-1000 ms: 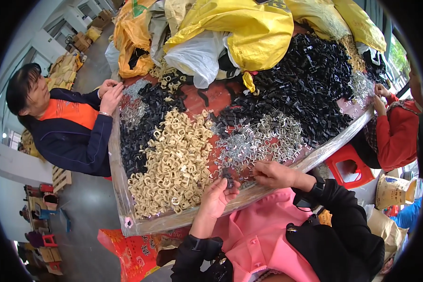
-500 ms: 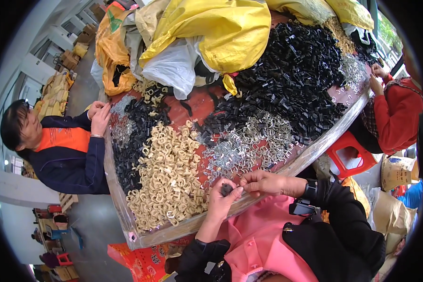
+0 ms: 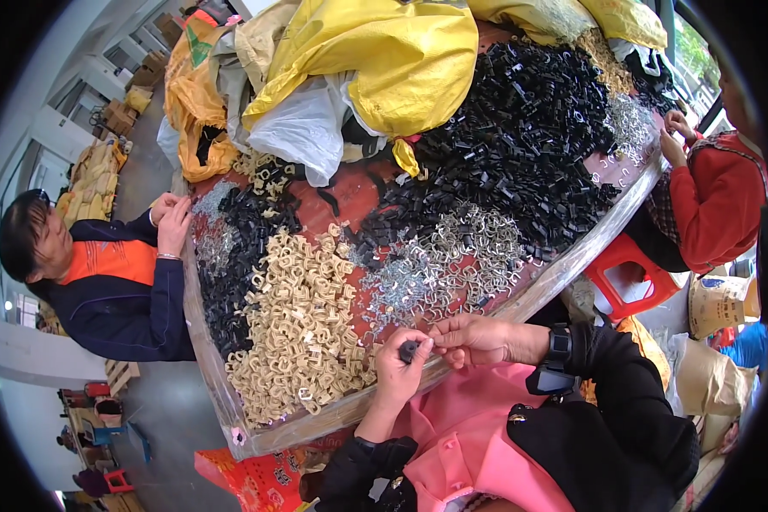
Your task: The person picks up a black plastic component and a metal clip by hand, then presses the clip into the component. They repeat this process, assembling several units and placing the finished pieces back onto the work table.
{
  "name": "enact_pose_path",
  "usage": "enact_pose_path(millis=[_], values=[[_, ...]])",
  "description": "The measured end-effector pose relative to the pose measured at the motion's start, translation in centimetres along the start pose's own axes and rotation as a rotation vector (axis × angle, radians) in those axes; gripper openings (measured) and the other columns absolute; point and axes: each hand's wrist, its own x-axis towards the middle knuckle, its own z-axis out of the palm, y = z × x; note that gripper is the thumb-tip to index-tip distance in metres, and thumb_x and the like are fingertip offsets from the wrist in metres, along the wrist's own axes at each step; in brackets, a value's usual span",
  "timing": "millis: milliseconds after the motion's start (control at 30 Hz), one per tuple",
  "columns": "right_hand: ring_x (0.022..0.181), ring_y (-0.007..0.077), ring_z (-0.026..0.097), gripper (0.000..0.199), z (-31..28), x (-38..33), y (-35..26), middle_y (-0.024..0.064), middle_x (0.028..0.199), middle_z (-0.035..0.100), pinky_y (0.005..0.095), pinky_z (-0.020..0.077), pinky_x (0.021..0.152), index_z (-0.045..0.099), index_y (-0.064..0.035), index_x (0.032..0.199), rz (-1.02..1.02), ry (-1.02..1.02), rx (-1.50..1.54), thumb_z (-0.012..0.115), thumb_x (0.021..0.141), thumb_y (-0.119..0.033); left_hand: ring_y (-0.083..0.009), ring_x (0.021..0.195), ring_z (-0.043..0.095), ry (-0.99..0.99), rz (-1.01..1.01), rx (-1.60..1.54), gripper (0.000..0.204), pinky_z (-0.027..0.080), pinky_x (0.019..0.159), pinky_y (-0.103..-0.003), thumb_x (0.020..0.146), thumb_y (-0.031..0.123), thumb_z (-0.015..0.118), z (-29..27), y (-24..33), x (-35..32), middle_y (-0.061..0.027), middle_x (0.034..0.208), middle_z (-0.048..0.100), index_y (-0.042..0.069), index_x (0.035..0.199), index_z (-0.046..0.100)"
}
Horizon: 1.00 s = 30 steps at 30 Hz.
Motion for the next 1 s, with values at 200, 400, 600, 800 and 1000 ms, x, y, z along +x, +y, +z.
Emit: enact_pose_path(millis=[200, 400, 600, 800, 1000], values=[[0.053, 0.0062, 0.040, 0.009, 1.0, -0.2, 1.1, -0.0014, 0.065, 0.045, 0.0200, 0.0343, 0.048, 0.050, -0.0052, 0.088, -0.221, 0.072, -0.144, 0.047, 0.084, -0.013, -0.0085, 0.057, 0.049, 0.115, -0.265, -0.135, 0.010, 0.039, 0.052, -0.022, 0.076, 0.010, 0.059, 0.6, 1.9, -0.6, -0.0003, 0.063, 0.051, 0.002, 0.075, 0.054], [0.054, 0.0106, 0.045, 0.012, 1.7, -0.2, 0.5, 0.0003, 0.065, 0.049, 0.0213, 0.0367, 0.050, 0.049, -0.0036, 0.081, -0.628, 0.147, -0.747, 0.049, 0.083, -0.015, -0.0091, 0.061, 0.050, 0.008, -0.422, -0.662, 0.015, 0.040, 0.051, -0.021, 0.080, 0.010, 0.052, 0.3, 1.4, -0.6, -0.0026, 0.074, 0.053, 0.002, 0.092, 0.050], [0.074, 0.0200, 0.048, 0.008, 2.4, -1.1, -2.0, 0.0071, 0.083, 0.049, 0.0273, 0.0375, 0.064, 0.049, -0.0034, 0.078, -0.941, 0.248, -1.511, 0.055, 0.076, -0.009, -0.0093, 0.072, 0.051, -0.083, -0.600, -1.076, 0.023, 0.041, 0.056, -0.021, 0.085, 0.015, 0.043, -0.6, 2.5, 0.2, -0.0035, 0.087, 0.052, 0.002, 0.105, 0.045], [0.089, 0.0262, 0.044, 0.016, 4.1, -1.4, -2.2, 0.0094, 0.097, 0.046, 0.0355, 0.0343, 0.073, 0.050, -0.0043, 0.076, -1.074, 0.238, -1.887, 0.060, 0.063, -0.003, -0.0123, 0.080, 0.053, -0.037, -0.607, -0.936, 0.028, 0.044, 0.062, -0.024, 0.087, 0.018, 0.041, -1.0, 1.3, -0.5, -0.0060, 0.094, 0.053, 0.002, 0.109, 0.043], [0.090, 0.0236, 0.040, 0.012, 3.8, -0.9, -1.2, 0.0065, 0.098, 0.044, 0.0364, 0.0315, 0.074, 0.051, -0.0047, 0.070, -1.113, 0.219, -2.008, 0.056, 0.060, -0.007, -0.0114, 0.081, 0.053, -0.093, -0.609, -0.926, 0.031, 0.045, 0.067, -0.024, 0.087, 0.017, 0.041, -0.4, 1.4, -1.4, -0.0056, 0.095, 0.053, 0.000, 0.113, 0.042]])
